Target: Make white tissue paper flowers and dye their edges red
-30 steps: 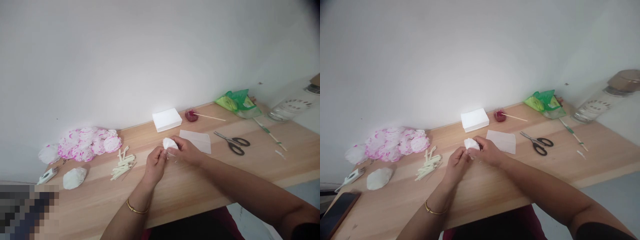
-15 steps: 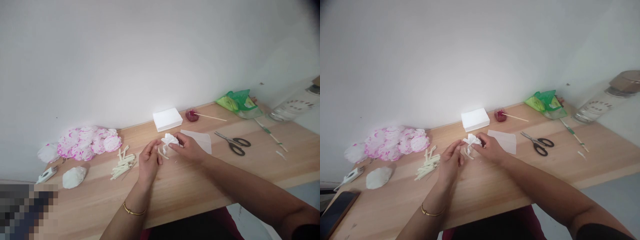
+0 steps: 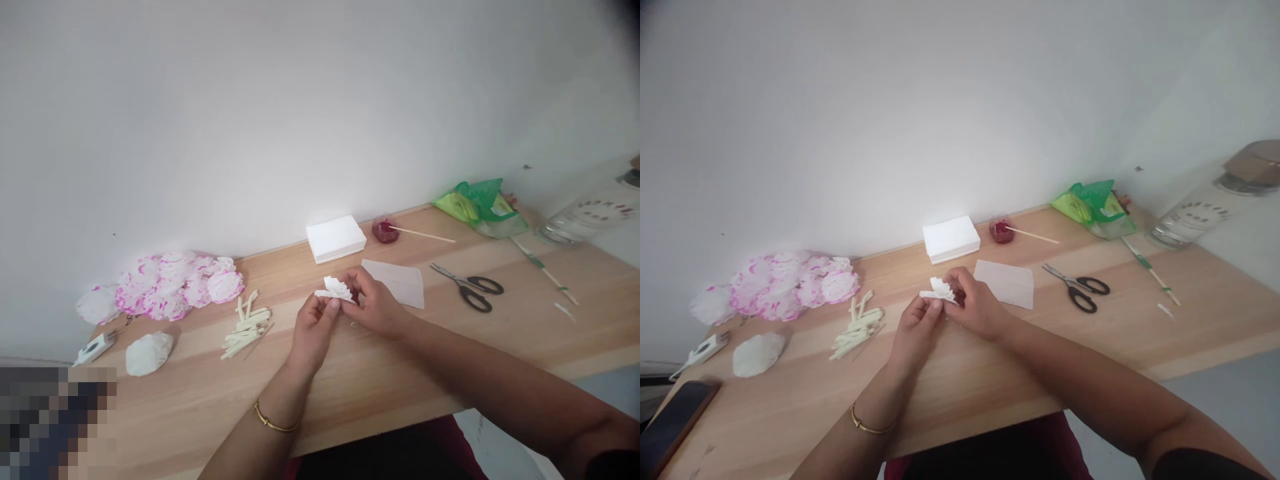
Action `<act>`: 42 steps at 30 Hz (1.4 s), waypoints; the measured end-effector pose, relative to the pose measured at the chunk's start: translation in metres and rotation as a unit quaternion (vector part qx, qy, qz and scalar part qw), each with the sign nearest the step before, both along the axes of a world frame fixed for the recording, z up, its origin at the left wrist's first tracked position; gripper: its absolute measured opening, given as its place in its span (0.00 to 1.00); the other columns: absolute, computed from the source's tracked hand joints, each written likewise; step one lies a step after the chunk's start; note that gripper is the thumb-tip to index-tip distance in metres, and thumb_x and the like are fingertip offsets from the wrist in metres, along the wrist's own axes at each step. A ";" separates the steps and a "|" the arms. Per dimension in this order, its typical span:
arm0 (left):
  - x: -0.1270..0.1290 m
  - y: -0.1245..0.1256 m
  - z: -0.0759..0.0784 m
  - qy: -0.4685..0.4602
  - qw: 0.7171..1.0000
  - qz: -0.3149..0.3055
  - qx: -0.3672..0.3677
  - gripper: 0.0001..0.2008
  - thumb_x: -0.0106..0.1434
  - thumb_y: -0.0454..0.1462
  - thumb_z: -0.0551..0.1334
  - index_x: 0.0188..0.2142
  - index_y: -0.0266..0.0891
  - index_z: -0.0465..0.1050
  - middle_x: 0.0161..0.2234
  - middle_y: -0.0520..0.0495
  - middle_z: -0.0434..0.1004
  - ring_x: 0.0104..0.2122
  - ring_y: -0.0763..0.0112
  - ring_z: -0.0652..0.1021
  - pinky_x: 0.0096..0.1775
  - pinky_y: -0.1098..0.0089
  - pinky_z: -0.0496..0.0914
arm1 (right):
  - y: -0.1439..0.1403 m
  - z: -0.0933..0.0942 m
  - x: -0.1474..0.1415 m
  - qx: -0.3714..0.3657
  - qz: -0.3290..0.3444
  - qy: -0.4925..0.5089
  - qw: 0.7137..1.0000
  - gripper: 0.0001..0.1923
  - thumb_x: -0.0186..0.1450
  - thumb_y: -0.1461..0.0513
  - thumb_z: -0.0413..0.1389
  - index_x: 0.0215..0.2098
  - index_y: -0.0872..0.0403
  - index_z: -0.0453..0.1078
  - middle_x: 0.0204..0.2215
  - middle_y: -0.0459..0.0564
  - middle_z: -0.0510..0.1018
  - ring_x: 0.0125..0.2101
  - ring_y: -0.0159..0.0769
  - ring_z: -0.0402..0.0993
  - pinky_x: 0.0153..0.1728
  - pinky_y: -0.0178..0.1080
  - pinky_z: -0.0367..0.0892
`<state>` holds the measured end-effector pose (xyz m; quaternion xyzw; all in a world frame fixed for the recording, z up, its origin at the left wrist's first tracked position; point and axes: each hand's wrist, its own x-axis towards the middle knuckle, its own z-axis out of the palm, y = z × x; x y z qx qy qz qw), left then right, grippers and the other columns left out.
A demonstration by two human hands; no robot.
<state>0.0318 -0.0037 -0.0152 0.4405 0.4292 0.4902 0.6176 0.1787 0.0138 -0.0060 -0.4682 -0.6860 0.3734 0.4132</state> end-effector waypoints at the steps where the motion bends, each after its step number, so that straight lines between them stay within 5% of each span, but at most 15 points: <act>1: 0.000 0.000 0.000 -0.004 1.000 -0.009 -0.004 0.11 0.59 0.43 0.62 0.31 0.36 0.69 0.29 0.51 0.72 0.32 0.75 0.73 0.41 0.71 0.67 | -0.001 0.000 0.000 0.006 0.005 -0.002 1.000 0.16 0.58 0.61 0.55 0.44 0.50 0.57 0.25 0.41 0.67 0.25 0.30 0.64 0.27 0.33 0.62; 8: 0.001 0.000 -0.001 -0.109 0.994 -0.028 -0.006 0.14 0.63 0.45 0.57 0.29 0.36 0.68 0.29 0.50 0.72 0.33 0.73 0.73 0.39 0.70 0.67 | 0.000 0.010 0.007 -0.056 0.059 0.049 0.996 0.16 0.61 0.57 0.55 0.45 0.51 0.58 0.26 0.42 0.68 0.27 0.30 0.64 0.29 0.33 0.63; 15: -0.004 0.001 -0.005 -0.050 0.999 -0.020 -0.005 0.16 0.59 0.46 0.62 0.39 0.36 0.71 0.35 0.46 0.75 0.37 0.69 0.74 0.43 0.68 0.68 | 0.000 0.008 0.006 -0.030 0.061 0.012 0.998 0.08 0.63 0.58 0.52 0.40 0.52 0.62 0.27 0.44 0.71 0.27 0.30 0.65 0.28 0.33 0.62; 22: -0.006 0.004 0.003 -0.130 0.991 -0.031 -0.009 0.12 0.60 0.42 0.61 0.41 0.38 0.72 0.40 0.43 0.74 0.40 0.65 0.76 0.43 0.66 0.68 | 0.004 0.010 0.010 0.068 -0.081 0.009 0.994 0.08 0.62 0.60 0.53 0.40 0.52 0.63 0.28 0.45 0.70 0.28 0.32 0.66 0.30 0.35 0.63; 28: -0.008 0.003 0.003 -0.047 0.998 -0.033 0.035 0.10 0.61 0.42 0.60 0.33 0.37 0.71 0.33 0.48 0.73 0.35 0.72 0.73 0.42 0.69 0.67 | 0.000 0.014 0.012 0.226 -0.013 -0.041 0.973 0.02 0.61 0.64 0.54 0.33 0.51 0.67 0.32 0.49 0.71 0.35 0.37 0.67 0.37 0.40 0.64; 37: -0.011 0.000 0.007 0.096 0.989 -0.012 0.112 0.16 0.63 0.47 0.56 0.33 0.37 0.73 0.32 0.46 0.71 0.37 0.67 0.71 0.43 0.68 0.65 | 0.000 0.015 0.012 0.225 0.020 -0.083 0.971 0.05 0.59 0.59 0.57 0.33 0.51 0.67 0.31 0.49 0.75 0.36 0.38 0.70 0.41 0.43 0.61; 42: -0.011 0.000 0.010 0.107 0.988 -0.014 0.112 0.10 0.61 0.43 0.60 0.34 0.38 0.73 0.34 0.47 0.73 0.37 0.68 0.71 0.44 0.70 0.64 | -0.001 0.017 0.010 0.199 0.026 -0.083 0.976 0.03 0.62 0.61 0.53 0.29 0.51 0.67 0.26 0.47 0.75 0.31 0.35 0.69 0.39 0.40 0.60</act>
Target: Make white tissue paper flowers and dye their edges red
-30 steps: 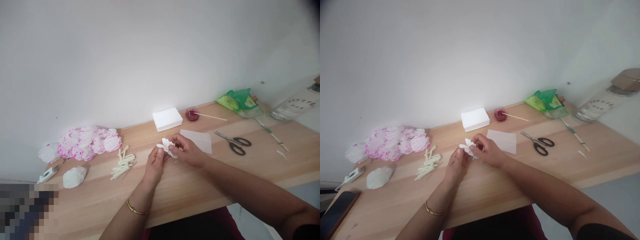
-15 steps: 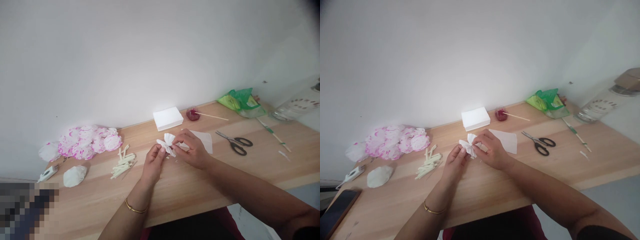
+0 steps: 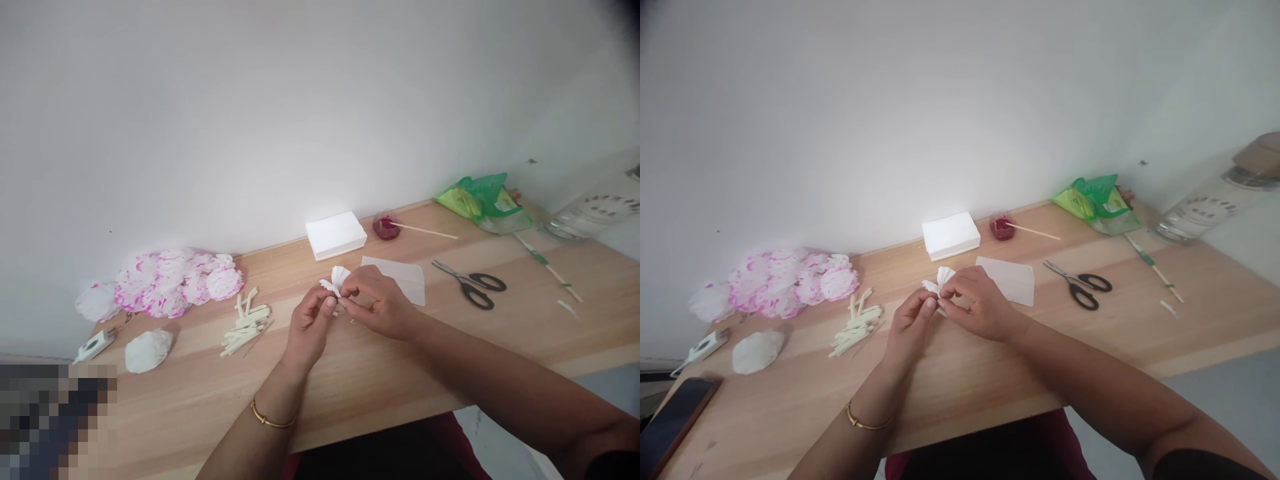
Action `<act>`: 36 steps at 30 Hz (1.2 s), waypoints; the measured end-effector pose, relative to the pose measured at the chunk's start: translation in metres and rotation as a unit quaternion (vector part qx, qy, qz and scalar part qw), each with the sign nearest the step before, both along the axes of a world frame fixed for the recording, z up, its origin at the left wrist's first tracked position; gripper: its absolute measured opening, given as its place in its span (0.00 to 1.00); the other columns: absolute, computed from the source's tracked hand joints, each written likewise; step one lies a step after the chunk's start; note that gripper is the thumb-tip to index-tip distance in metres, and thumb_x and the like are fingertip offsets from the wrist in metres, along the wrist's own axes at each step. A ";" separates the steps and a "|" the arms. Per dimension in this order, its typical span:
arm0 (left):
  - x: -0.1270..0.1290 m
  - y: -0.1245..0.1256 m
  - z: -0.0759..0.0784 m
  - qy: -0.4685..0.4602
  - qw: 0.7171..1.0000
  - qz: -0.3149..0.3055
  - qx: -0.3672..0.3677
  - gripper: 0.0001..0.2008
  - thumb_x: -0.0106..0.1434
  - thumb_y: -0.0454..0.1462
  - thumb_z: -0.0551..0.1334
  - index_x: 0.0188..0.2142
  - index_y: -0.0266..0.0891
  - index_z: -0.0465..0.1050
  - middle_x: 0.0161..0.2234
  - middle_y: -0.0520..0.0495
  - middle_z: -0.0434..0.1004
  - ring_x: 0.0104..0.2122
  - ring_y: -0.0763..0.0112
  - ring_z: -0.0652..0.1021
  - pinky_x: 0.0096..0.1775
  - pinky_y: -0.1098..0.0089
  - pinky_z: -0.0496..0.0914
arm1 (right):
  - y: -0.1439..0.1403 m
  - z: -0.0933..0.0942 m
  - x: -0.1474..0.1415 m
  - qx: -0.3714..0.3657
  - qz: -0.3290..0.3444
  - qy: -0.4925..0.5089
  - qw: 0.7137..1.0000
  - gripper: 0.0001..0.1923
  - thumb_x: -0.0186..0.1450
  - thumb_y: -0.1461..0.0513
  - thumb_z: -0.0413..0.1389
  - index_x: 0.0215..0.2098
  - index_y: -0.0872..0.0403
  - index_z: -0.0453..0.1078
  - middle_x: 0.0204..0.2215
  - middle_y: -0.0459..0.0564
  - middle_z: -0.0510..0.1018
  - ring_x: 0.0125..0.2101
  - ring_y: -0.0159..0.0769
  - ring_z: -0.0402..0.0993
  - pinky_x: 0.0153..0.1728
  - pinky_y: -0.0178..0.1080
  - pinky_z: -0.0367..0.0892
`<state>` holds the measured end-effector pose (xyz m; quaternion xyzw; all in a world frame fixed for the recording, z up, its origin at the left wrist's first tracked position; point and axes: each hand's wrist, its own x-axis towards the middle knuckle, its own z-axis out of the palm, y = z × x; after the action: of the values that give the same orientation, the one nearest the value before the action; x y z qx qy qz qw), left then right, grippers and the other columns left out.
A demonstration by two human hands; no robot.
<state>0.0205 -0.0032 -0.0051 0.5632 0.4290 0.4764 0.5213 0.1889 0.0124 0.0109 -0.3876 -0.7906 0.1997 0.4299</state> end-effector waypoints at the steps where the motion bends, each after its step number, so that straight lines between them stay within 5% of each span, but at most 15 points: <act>1: 0.000 0.000 -0.001 -0.010 1.000 0.001 -0.008 0.10 0.60 0.43 0.61 0.34 0.38 0.74 0.34 0.47 0.73 0.37 0.68 0.72 0.44 0.70 0.64 | 0.000 0.001 0.000 -0.012 0.000 0.005 1.000 0.04 0.62 0.62 0.53 0.29 0.51 0.66 0.25 0.46 0.74 0.30 0.35 0.69 0.38 0.40 0.61; 8: 0.000 0.003 -0.011 -0.077 0.996 -0.004 -0.053 0.10 0.60 0.43 0.61 0.35 0.38 0.73 0.33 0.48 0.74 0.37 0.69 0.74 0.46 0.66 0.66 | 0.000 0.004 0.001 -0.081 0.038 0.020 0.996 0.06 0.63 0.62 0.51 0.30 0.52 0.69 0.27 0.46 0.75 0.30 0.33 0.69 0.36 0.37 0.62; 16: 0.003 0.001 -0.001 -0.115 0.989 -0.024 -0.091 0.11 0.53 0.40 0.68 0.32 0.38 0.70 0.31 0.51 0.73 0.33 0.73 0.72 0.39 0.72 0.66 | 0.001 0.003 0.001 -0.117 0.058 0.042 0.991 0.06 0.62 0.63 0.51 0.30 0.52 0.70 0.26 0.46 0.75 0.28 0.32 0.68 0.33 0.36 0.62; 22: 0.002 0.000 0.001 -0.064 0.995 -0.033 -0.071 0.10 0.57 0.41 0.64 0.28 0.36 0.68 0.27 0.52 0.69 0.29 0.76 0.69 0.34 0.74 0.63 | 0.000 0.001 0.000 -0.132 0.059 0.043 0.989 0.07 0.63 0.62 0.50 0.29 0.52 0.68 0.25 0.45 0.73 0.27 0.31 0.67 0.32 0.35 0.62; 32: 0.005 0.005 -0.005 -0.244 0.959 0.016 -0.145 0.09 0.55 0.40 0.65 0.26 0.37 0.68 0.28 0.50 0.73 0.32 0.72 0.74 0.39 0.68 0.68 | 0.007 -0.009 0.002 -0.200 -0.070 0.090 0.973 0.09 0.65 0.58 0.48 0.31 0.53 0.66 0.26 0.45 0.72 0.28 0.33 0.67 0.28 0.34 0.61; 36: 0.003 0.004 -0.008 -0.178 0.977 0.022 -0.118 0.09 0.58 0.40 0.63 0.28 0.37 0.68 0.28 0.50 0.72 0.31 0.73 0.72 0.38 0.70 0.67 | 0.008 -0.008 0.002 -0.193 -0.043 0.085 0.977 0.10 0.65 0.56 0.49 0.33 0.54 0.66 0.28 0.46 0.72 0.29 0.33 0.67 0.28 0.34 0.61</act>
<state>0.0235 0.0010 -0.0128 0.3946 0.3948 0.5262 0.6416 0.1905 0.0201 0.0026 -0.4783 -0.6808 0.3618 0.4206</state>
